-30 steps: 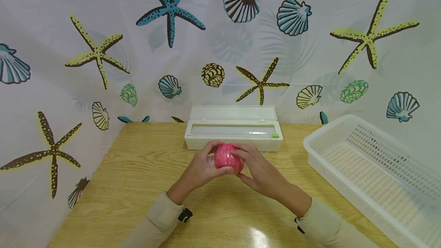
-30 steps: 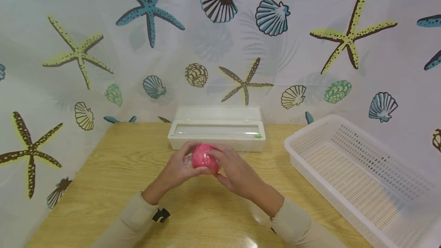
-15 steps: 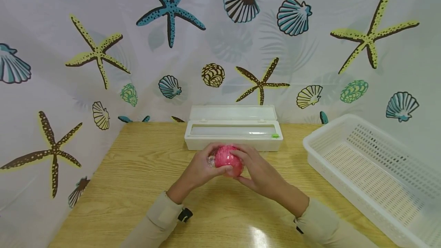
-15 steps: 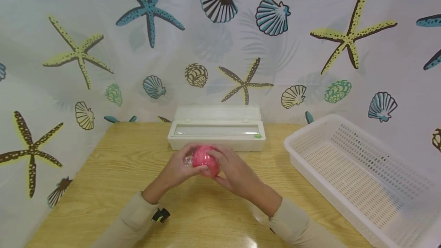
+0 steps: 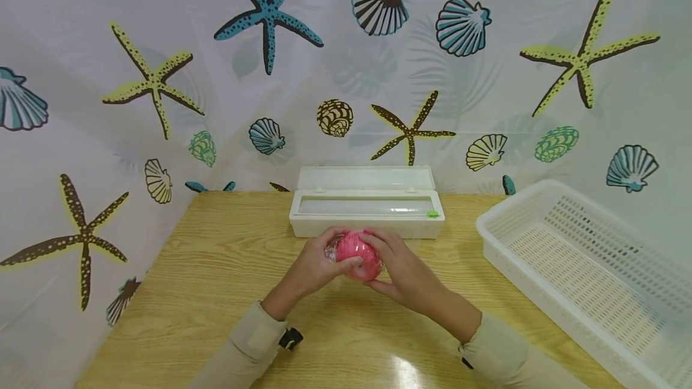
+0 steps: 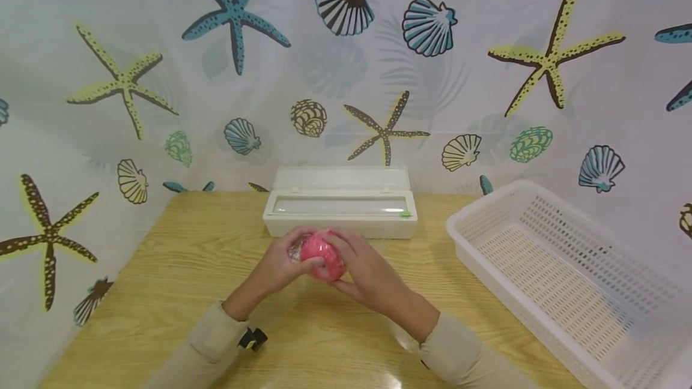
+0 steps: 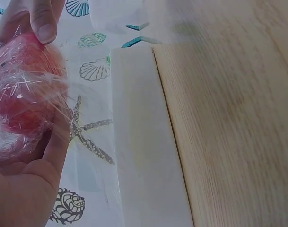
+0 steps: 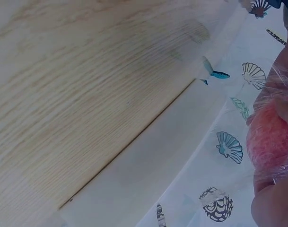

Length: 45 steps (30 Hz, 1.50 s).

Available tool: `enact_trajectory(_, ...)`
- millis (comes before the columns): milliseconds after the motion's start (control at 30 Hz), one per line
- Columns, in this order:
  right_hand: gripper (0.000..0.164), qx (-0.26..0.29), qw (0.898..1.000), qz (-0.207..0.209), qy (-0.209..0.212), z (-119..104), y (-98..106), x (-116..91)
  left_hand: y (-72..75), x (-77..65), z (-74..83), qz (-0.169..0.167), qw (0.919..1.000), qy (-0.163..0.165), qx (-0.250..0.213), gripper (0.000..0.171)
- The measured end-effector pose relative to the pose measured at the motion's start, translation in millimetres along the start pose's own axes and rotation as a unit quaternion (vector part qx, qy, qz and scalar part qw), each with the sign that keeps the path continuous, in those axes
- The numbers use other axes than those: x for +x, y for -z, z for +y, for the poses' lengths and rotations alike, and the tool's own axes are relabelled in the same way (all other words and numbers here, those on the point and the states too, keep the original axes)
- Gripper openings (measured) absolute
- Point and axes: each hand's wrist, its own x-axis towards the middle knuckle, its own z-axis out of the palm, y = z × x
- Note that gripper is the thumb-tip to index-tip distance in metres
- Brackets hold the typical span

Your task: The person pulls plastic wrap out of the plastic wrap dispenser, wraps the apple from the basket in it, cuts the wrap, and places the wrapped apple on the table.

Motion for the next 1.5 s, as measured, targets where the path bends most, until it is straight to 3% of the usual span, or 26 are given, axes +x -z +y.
enact_trajectory(333,0.086,0.005,1.0,0.003,-0.004,1.2,-4.9,-2.7,1.2,-0.4,1.2,-0.019,0.9998,0.01,-0.005,0.052)
enact_trajectory(633,0.089,0.018,0.999,-0.022,-0.037,-0.2,-4.7,-4.6,1.2,-1.3,-0.3,-0.045,0.9986,0.029,-0.002,0.046)
enact_trajectory(1133,0.082,0.026,0.999,-0.017,-0.045,2.0,-5.4,-1.2,-3.3,-1.8,-4.3,-0.028,0.9991,0.027,0.017,0.044)
enact_trajectory(1367,0.083,0.024,0.998,-0.02,-0.05,1.1,-3.7,1.9,-0.8,-4.9,-2.1,-0.018,0.9989,0.028,0.034,0.059)
enact_trajectory(1500,0.084,0.026,0.998,-0.017,-0.061,0.2,-3.0,3.2,3.0,-8.3,-2.4,0.0,0.9998,0.013,0.014,0.058)
